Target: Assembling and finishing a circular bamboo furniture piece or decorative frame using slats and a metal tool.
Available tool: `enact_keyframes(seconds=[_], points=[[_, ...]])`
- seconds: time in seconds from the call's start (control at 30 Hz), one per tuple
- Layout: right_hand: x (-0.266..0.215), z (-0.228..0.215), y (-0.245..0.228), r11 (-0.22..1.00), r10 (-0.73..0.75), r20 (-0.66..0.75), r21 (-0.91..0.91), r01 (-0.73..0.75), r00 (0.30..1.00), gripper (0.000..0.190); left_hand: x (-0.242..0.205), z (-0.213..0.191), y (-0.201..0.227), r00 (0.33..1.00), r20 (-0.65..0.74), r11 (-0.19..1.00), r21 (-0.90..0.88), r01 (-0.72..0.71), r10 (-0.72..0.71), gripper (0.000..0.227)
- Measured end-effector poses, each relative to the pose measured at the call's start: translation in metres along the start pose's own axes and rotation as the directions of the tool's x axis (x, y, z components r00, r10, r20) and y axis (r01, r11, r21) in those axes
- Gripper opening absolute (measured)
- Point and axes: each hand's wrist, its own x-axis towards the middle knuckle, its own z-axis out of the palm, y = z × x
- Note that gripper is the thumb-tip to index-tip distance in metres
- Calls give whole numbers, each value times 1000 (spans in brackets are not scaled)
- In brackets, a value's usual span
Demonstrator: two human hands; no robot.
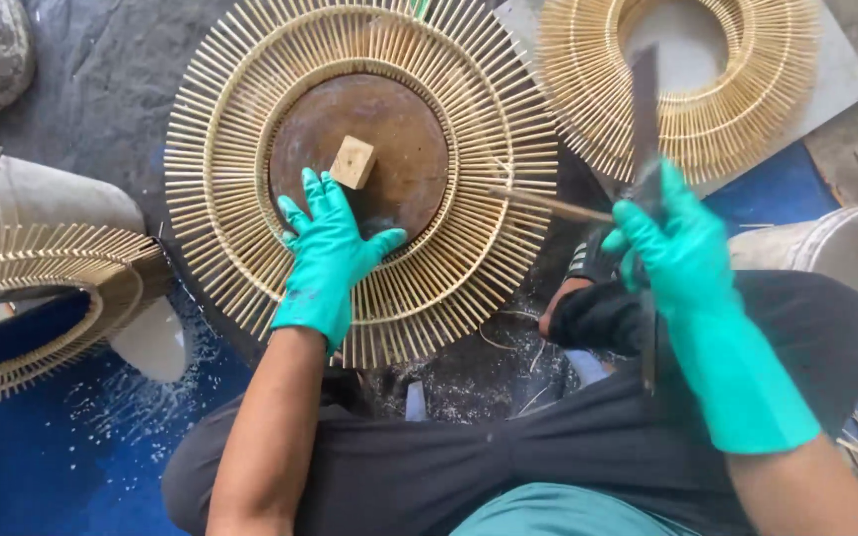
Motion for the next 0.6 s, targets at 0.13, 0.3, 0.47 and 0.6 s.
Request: enact_keyframes(seconds=[0.13, 0.3, 0.47, 0.6], points=[[46, -9, 13, 987, -79, 12, -137, 80, 997, 79, -6, -14, 14, 998, 58, 1000, -5, 29, -29, 142], [136, -21, 133, 430, -754, 312, -430, 794, 578, 79, 0, -8, 3, 999, 53, 1000, -4, -4, 4, 146], [93, 31, 55, 901, -107, 136, -405, 154, 985, 82, 4, -8, -2, 998, 61, 1000, 7, -17, 16, 145], [62, 28, 24, 969, 72, 42, -239, -60, 997, 74, 7, -10, 8, 999, 47, 1000, 8, -15, 15, 146]])
